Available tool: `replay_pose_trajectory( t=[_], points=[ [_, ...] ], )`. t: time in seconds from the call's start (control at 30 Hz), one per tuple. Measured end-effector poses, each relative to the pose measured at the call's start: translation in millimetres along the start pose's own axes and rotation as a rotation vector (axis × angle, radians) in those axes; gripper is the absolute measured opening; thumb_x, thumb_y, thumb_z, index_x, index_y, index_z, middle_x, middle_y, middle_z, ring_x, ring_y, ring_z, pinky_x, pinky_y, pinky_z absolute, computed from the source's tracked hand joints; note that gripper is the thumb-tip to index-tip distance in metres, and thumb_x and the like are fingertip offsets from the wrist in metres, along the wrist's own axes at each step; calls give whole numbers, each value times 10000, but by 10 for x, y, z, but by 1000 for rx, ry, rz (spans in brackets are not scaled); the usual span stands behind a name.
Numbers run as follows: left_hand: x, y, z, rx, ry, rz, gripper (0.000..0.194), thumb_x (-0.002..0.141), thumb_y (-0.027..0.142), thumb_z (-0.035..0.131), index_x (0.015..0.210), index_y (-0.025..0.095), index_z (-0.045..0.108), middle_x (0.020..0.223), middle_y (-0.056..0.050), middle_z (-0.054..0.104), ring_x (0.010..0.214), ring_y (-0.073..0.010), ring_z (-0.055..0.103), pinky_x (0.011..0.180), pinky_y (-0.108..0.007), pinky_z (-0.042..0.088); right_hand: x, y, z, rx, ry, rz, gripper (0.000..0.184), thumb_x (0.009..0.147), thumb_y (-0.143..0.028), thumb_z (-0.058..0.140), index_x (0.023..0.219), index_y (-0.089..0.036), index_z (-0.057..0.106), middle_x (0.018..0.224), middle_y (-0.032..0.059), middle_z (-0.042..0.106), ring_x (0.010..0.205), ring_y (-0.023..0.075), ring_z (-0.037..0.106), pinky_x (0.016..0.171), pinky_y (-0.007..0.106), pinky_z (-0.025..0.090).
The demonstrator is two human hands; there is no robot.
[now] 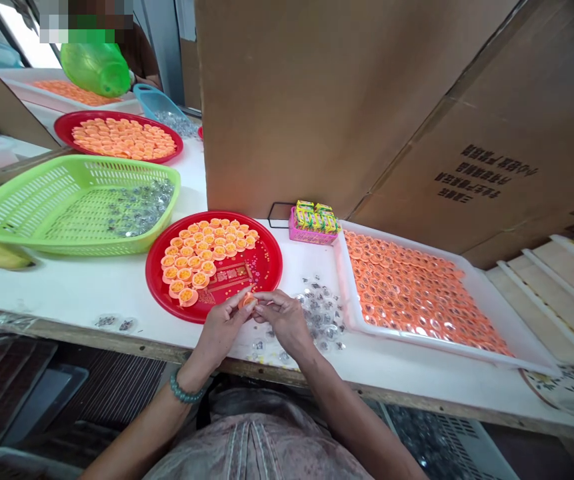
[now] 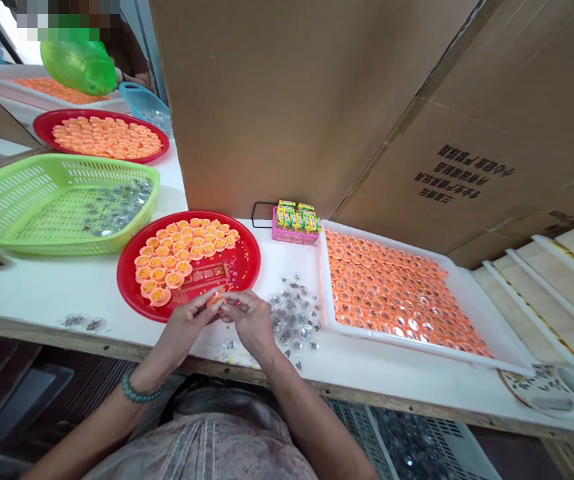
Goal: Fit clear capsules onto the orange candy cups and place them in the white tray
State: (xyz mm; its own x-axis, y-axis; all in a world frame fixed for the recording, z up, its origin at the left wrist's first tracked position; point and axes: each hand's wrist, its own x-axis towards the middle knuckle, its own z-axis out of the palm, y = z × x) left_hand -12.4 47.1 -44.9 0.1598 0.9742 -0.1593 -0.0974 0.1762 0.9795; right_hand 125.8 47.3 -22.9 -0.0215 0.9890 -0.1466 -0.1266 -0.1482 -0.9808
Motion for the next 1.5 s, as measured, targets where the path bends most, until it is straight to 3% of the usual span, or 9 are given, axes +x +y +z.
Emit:
replay_pose_trajectory(
  t=[0.23, 0.5, 0.77, 1.0, 1.33, 1.5],
  points=[
    [-12, 43, 43, -73, -27, 43, 452, 770, 402, 654, 1161, 187, 581, 1079, -62, 670, 985, -221, 612, 881, -355, 477, -31, -53, -3, -13, 39, -29, 190, 623, -272, 722, 805, -215, 739, 802, -7, 604, 586, 94, 590, 591, 252, 551],
    [-24, 66, 81, -226, 26, 42, 342, 727, 343, 703, 1003, 168, 599, 896, -37, 683, 812, -178, 628, 763, -310, 504, -38, -11, 40, 21, 48, -3, 207, 621, -285, 730, 810, -201, 727, 770, 4, 657, 611, 115, 609, 590, 260, 542],
    [-44, 60, 16, -217, -28, 86, 327, 761, 320, 682, 1035, 172, 585, 997, -59, 672, 923, -190, 616, 835, -322, 493, 18, -35, -14, 8, -20, 16, 184, 606, -283, 750, 773, -208, 738, 684, -5, 689, 610, 131, 609, 646, 280, 513],
    [-74, 156, 63, -259, -45, 64, 523, 737, 280, 712, 1191, 190, 471, 1017, -64, 686, 983, -188, 615, 870, -303, 480, 1, -142, -69, -274, 23, -173, 169, 765, -316, 641, 881, -240, 738, 912, 33, 692, 847, 180, 629, 777, 302, 483],
    [-67, 148, 93, -216, -57, 41, 610, 694, 280, 745, 1221, 176, 457, 940, -66, 701, 883, -180, 643, 786, -270, 507, 12, -119, -83, -355, -16, -161, 178, 770, -354, 643, 847, -220, 731, 837, 17, 653, 784, 149, 599, 726, 257, 459],
    [-74, 159, 103, -221, -60, -11, 766, 673, 325, 761, 1315, 189, 366, 927, -62, 705, 895, -204, 652, 817, -315, 520, 16, -132, -126, -358, -36, -130, 186, 774, -381, 636, 797, -217, 719, 786, 5, 622, 696, 129, 579, 654, 242, 455]
  ],
)
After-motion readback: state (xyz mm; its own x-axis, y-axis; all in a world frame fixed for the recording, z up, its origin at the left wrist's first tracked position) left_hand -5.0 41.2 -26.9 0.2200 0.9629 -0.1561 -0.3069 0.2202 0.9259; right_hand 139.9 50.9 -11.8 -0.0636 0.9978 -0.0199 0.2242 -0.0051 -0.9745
